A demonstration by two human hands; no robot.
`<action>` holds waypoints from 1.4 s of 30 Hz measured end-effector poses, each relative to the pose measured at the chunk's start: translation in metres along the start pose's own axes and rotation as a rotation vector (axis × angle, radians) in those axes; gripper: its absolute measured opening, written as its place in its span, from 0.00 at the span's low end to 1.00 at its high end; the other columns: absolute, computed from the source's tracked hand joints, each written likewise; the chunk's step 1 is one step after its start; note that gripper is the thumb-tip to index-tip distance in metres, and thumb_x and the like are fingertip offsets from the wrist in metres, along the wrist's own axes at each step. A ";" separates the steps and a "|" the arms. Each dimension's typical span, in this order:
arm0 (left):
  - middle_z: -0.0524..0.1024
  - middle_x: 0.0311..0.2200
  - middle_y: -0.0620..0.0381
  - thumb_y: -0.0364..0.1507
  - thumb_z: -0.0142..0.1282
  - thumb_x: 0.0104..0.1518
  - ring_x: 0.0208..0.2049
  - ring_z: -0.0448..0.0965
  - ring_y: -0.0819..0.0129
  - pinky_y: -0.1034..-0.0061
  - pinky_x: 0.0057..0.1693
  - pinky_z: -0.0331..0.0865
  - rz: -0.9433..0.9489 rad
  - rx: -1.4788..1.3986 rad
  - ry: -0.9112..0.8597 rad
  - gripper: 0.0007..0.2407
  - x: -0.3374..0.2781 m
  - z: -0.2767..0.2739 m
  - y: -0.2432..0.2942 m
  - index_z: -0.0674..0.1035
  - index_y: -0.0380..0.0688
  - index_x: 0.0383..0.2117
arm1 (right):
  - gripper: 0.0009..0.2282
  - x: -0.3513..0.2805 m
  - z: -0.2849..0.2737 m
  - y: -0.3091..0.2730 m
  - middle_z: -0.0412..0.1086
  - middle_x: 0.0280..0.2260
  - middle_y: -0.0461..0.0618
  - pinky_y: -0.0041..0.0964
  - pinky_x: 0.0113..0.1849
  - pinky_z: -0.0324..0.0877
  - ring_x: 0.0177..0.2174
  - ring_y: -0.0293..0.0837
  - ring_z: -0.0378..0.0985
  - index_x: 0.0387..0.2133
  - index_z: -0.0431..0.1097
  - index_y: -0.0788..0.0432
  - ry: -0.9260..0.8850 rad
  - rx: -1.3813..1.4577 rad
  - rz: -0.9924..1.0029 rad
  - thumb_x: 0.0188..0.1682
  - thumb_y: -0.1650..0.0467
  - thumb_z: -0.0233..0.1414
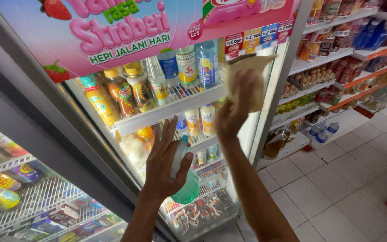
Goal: The person cleans the exterior glass and frame of a beverage refrigerator door with a spray bottle and a cloth.
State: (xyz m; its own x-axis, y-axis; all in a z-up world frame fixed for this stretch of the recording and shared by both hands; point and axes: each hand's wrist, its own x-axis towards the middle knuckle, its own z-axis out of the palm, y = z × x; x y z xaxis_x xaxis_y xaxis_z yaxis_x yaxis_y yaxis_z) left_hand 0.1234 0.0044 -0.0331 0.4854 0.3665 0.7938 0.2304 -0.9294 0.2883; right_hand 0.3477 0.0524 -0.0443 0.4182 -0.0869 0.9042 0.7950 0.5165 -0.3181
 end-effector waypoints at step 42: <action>0.73 0.56 0.40 0.29 0.55 0.64 0.57 0.76 0.50 0.63 0.61 0.71 0.020 -0.113 0.190 0.07 -0.013 0.015 -0.007 0.79 0.37 0.39 | 0.25 -0.034 -0.011 0.036 0.41 0.74 0.60 0.54 0.72 0.28 0.73 0.60 0.35 0.72 0.45 0.66 -0.127 -0.260 0.067 0.63 0.71 0.43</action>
State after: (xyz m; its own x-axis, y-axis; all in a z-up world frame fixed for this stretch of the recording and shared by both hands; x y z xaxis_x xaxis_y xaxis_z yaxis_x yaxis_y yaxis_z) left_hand 0.1279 0.0065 -0.0536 0.3189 0.3436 0.8833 0.1213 -0.9391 0.3215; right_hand 0.3672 0.0649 -0.0896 0.4279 0.0560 0.9021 0.8603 0.2808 -0.4255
